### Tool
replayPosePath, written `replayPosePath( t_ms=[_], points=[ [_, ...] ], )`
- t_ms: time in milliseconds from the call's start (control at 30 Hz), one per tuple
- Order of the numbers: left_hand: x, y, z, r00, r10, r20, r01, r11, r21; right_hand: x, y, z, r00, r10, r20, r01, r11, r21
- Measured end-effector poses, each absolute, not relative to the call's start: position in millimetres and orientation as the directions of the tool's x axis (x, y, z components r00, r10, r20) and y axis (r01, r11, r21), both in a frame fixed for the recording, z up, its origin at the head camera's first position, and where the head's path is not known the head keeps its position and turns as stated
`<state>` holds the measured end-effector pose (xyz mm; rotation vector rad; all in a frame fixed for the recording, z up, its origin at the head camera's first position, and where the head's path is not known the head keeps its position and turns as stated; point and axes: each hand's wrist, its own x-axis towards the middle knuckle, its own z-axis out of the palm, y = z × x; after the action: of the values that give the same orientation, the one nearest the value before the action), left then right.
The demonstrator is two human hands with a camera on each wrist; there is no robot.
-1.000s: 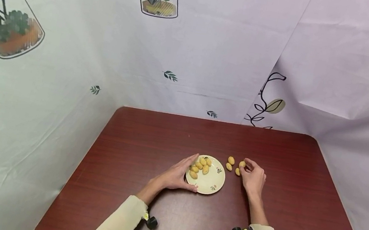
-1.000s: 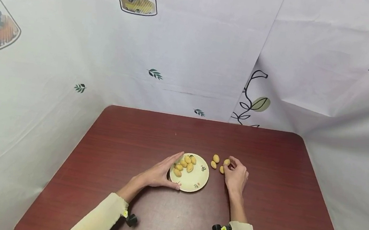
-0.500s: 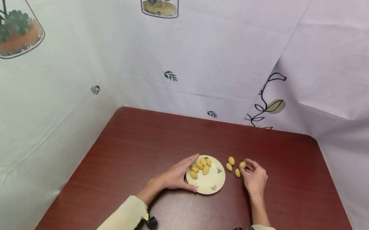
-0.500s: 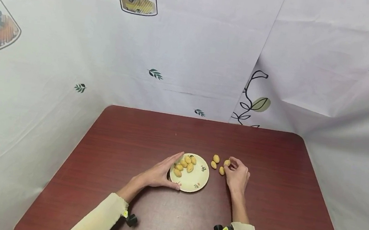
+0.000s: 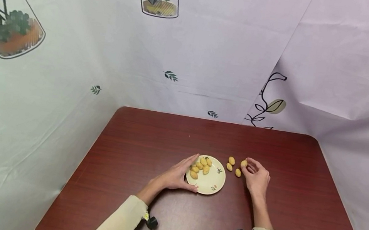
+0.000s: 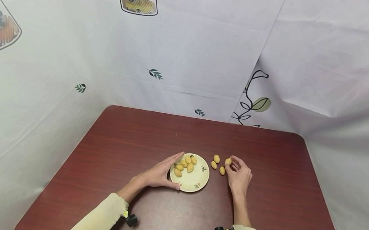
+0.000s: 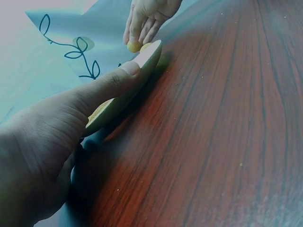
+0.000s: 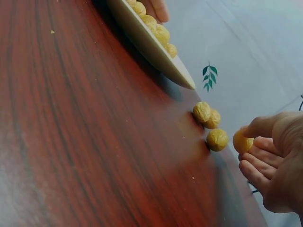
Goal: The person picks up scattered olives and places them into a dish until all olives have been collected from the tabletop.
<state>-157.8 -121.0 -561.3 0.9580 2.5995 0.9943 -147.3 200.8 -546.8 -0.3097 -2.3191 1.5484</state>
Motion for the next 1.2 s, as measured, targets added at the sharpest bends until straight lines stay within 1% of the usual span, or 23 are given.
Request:
replayPosePath(
  t_ms=[267, 433, 633, 1200],
  points=[
    [-157.0, -120.4, -560.8, -0.771, 0.635, 0.045, 0.505, 0.567, 0.651, -146.3, 199.3, -541.7, -0.916, 0.359, 0.181, -0.037, 0.372, -0.928],
    [-157.4, -120.5, -561.9, -0.772, 0.634, 0.043, 0.505, 0.571, 0.648, -144.4, 196.6, -535.0, -0.919, 0.340, 0.199, -0.086, 0.320, -0.944],
    [-157.3, -120.8, -562.0, -0.769, 0.638, 0.041, 0.508, 0.570, 0.646, -142.9, 192.5, -526.0, -0.928, 0.298, 0.223, -0.148, 0.255, -0.956],
    [-157.9, -120.8, -563.0, -0.767, 0.640, 0.040, 0.509, 0.569, 0.645, -131.7, 165.9, -509.8, -0.958, 0.159, 0.237, -0.207, 0.182, -0.961]
  ],
)
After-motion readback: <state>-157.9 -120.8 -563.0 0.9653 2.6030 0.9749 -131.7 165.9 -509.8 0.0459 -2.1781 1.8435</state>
